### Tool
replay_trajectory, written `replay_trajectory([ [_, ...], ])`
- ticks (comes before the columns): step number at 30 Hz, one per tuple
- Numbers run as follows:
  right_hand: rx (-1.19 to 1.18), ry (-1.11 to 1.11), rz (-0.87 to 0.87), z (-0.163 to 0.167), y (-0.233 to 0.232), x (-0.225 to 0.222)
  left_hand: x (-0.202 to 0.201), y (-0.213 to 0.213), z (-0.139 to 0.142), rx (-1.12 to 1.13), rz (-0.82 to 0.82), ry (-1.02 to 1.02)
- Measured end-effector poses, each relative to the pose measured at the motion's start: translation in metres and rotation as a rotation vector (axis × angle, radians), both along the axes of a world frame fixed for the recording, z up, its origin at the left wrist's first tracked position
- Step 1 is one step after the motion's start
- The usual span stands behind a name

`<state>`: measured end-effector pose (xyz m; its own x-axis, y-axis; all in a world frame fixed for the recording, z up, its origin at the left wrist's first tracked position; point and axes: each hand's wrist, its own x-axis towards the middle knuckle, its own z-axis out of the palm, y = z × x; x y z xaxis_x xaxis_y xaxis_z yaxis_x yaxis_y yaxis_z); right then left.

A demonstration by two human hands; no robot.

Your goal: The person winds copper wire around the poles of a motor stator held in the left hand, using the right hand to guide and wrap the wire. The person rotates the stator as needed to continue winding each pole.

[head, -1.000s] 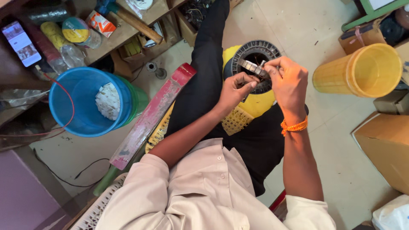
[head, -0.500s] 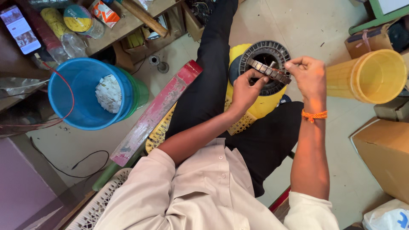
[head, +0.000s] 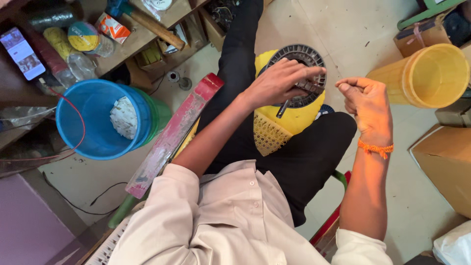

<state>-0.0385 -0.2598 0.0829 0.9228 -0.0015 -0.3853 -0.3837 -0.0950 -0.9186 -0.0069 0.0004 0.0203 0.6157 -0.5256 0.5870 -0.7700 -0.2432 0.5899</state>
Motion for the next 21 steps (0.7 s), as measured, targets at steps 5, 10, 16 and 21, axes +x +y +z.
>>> replay_trajectory([
  [5,-0.061,-0.063,0.088,0.014,0.027,-0.018,0.002,0.002,-0.007,-0.019,-0.05,0.132],
  [10,-0.482,-0.326,0.183,0.004,0.053,-0.041,0.002,0.001,-0.007,-0.011,-0.019,0.031],
  [16,-1.017,-0.663,0.306,-0.02,0.073,-0.057,-0.008,0.006,-0.022,0.091,0.076,-0.293],
  [21,-0.866,-0.707,0.3,-0.016,0.067,-0.069,-0.023,0.009,-0.043,0.069,0.145,-0.481],
])
